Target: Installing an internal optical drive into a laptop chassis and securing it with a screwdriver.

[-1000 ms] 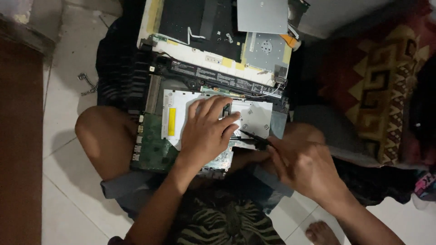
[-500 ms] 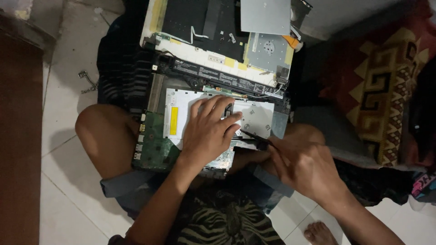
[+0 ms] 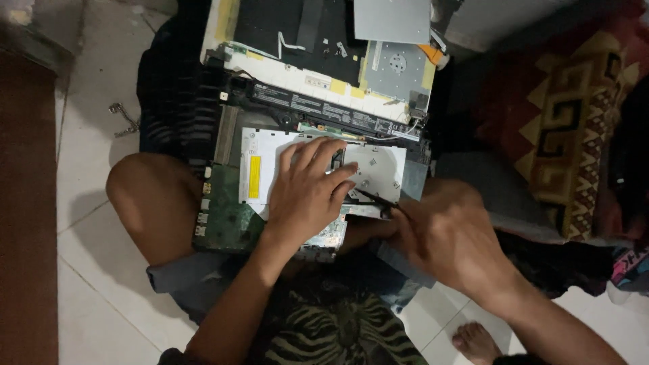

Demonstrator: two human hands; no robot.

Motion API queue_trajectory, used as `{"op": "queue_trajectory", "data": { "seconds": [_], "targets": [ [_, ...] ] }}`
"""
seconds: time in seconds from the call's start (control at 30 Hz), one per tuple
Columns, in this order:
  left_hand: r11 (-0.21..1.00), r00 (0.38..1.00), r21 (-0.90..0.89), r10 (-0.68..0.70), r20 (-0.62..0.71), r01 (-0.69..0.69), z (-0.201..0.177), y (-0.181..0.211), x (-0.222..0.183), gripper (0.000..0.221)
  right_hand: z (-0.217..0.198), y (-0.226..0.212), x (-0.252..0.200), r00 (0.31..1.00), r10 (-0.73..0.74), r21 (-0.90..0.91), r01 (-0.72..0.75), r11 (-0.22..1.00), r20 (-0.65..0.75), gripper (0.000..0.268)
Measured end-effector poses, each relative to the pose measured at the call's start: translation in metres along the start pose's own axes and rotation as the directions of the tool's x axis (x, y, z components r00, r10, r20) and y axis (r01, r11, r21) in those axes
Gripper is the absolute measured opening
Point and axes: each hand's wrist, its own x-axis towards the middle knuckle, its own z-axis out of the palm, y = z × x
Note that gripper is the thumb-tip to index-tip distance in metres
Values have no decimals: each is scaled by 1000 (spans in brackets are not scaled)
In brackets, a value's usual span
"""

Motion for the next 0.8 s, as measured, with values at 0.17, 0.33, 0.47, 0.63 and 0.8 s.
{"op": "queue_trajectory", "data": {
  "seconds": [0.17, 0.33, 0.47, 0.63, 0.8],
  "targets": [
    [999, 999, 19, 30, -18, -29, 3, -2, -4, 23, 3, 7, 17, 896, 202, -204, -129, 970, 396, 32],
    [999, 999, 33, 26, -30, -25, -1, 0, 2, 22, 3, 3, 27, 772, 291, -282, -150, 948, 566, 64],
    [1000, 1000, 9, 12, -22, -12, -2, 0, 1, 20, 8, 19, 20, 859, -110, -250, 265, 931, 500, 19],
    [999, 999, 36, 20, -44, -19, -2, 1, 0, 19, -7, 16, 27, 925, -140, -105, 188, 976, 353, 32],
    [1000, 1000, 17, 10, -9, -9, -2, 0, 1, 19, -9, 21, 20, 956, -241, -68, 255, 965, 170, 21]
  ]
}}
